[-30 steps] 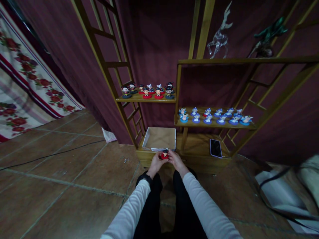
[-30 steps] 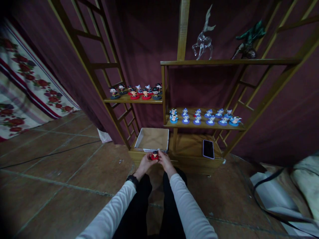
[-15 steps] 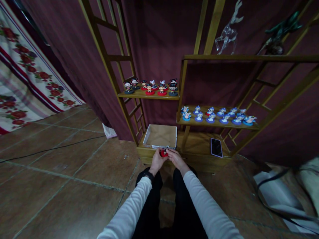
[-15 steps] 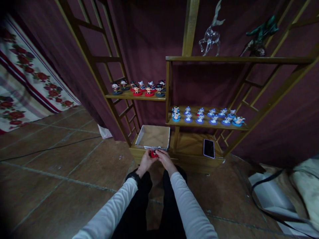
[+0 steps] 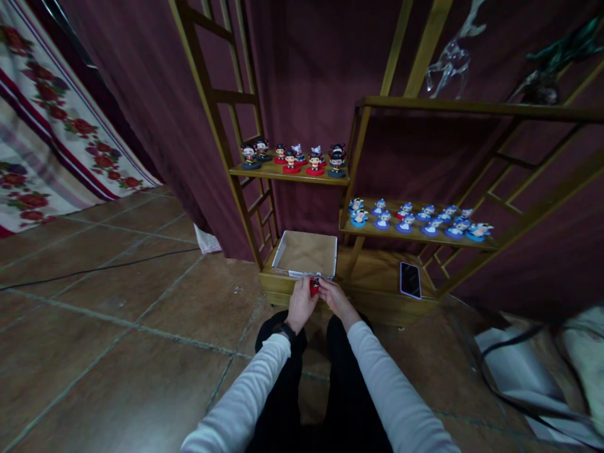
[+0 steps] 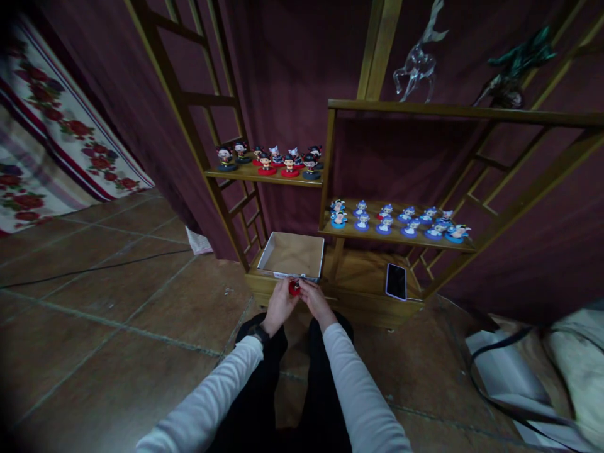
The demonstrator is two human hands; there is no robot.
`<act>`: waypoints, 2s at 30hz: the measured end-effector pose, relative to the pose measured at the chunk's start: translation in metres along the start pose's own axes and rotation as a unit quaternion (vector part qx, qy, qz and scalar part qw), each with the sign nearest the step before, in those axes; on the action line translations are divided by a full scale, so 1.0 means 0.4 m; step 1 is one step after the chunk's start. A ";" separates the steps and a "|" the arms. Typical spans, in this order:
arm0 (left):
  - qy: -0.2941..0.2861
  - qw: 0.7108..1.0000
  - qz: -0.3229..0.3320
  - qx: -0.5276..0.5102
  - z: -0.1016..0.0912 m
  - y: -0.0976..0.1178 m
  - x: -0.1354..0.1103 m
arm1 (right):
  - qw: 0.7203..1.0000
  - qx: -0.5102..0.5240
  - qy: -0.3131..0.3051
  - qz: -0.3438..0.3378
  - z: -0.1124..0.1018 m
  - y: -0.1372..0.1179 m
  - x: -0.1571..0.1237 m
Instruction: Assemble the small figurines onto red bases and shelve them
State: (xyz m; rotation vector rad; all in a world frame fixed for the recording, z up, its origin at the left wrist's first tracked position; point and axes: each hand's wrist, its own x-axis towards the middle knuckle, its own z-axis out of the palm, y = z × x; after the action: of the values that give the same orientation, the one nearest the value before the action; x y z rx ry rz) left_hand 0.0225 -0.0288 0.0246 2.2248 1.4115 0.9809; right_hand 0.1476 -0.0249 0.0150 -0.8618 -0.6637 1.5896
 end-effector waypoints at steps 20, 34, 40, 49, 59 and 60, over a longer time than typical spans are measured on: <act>-0.061 0.982 0.062 0.168 -0.026 0.024 -0.019 | 0.998 0.035 0.040 0.013 -0.014 0.003 0.008; -0.061 0.976 0.067 0.199 -0.022 0.024 -0.017 | 0.999 0.032 0.036 0.025 -0.013 -0.002 0.007; -0.068 0.975 0.063 0.200 -0.024 0.025 -0.015 | 0.999 0.021 0.025 0.024 -0.011 -0.006 0.004; -0.071 0.987 0.015 0.144 -0.022 0.019 -0.013 | 0.999 0.001 0.013 0.029 -0.008 -0.010 0.005; -0.022 0.993 -0.074 -0.092 0.004 -0.034 0.008 | 0.999 0.021 0.019 0.022 -0.010 -0.008 0.004; -0.020 0.990 -0.089 -0.112 0.009 -0.041 0.010 | 0.999 0.021 0.014 0.021 -0.009 -0.008 0.003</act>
State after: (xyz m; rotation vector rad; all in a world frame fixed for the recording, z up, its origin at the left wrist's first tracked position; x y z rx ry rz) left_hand 0.0153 -0.0175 0.0139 1.9127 1.3811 0.9750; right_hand 0.1525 -0.0230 0.0153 -0.8703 -0.5926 1.6211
